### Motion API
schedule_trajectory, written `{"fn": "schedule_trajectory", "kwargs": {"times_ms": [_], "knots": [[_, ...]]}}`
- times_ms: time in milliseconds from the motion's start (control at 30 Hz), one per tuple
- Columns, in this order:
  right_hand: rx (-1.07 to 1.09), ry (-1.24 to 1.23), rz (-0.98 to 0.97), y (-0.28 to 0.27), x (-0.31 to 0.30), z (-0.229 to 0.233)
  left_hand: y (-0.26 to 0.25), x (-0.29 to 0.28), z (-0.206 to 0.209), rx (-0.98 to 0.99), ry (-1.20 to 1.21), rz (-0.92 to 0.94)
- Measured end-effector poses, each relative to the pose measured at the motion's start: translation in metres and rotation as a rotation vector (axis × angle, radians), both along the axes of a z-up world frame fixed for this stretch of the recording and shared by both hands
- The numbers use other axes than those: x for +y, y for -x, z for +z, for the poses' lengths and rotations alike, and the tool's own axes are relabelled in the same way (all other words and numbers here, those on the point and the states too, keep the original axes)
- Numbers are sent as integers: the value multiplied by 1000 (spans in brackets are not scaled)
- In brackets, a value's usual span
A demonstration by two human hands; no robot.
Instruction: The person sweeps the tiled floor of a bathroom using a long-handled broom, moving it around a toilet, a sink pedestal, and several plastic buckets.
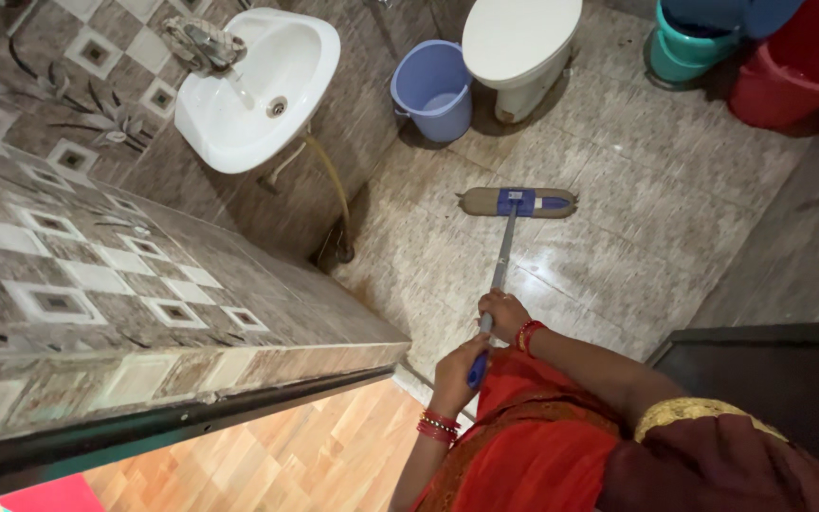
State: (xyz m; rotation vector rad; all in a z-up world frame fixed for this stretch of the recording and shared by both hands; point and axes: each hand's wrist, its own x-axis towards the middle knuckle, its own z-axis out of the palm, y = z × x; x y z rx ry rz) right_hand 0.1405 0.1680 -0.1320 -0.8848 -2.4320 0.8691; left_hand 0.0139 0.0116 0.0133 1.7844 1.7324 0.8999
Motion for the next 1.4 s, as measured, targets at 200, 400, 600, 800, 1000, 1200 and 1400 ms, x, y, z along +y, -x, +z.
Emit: {"fn": "schedule_trajectory", "kwargs": {"times_ms": [200,400,600,800,1000,1200,1400], "knots": [[-53,70,11,-2,2,-5,-5,1,-3,-32,48,39],[-185,134,-19,-4,23,-11,-13,26,-4,-35,49,30],[-243,166,-49,-16,50,-13,-25,55,-17,-24,45,-14],[-276,168,-50,-26,56,-12,-33,62,-29,39,118,-63],[-279,138,-54,-25,44,-5,-34,50,-29,48,112,-71],[-326,115,-45,-17,44,1,-26,45,-23,19,37,-55],[-220,165,-72,-24,33,3,-24,40,-18,18,36,-56]]}}
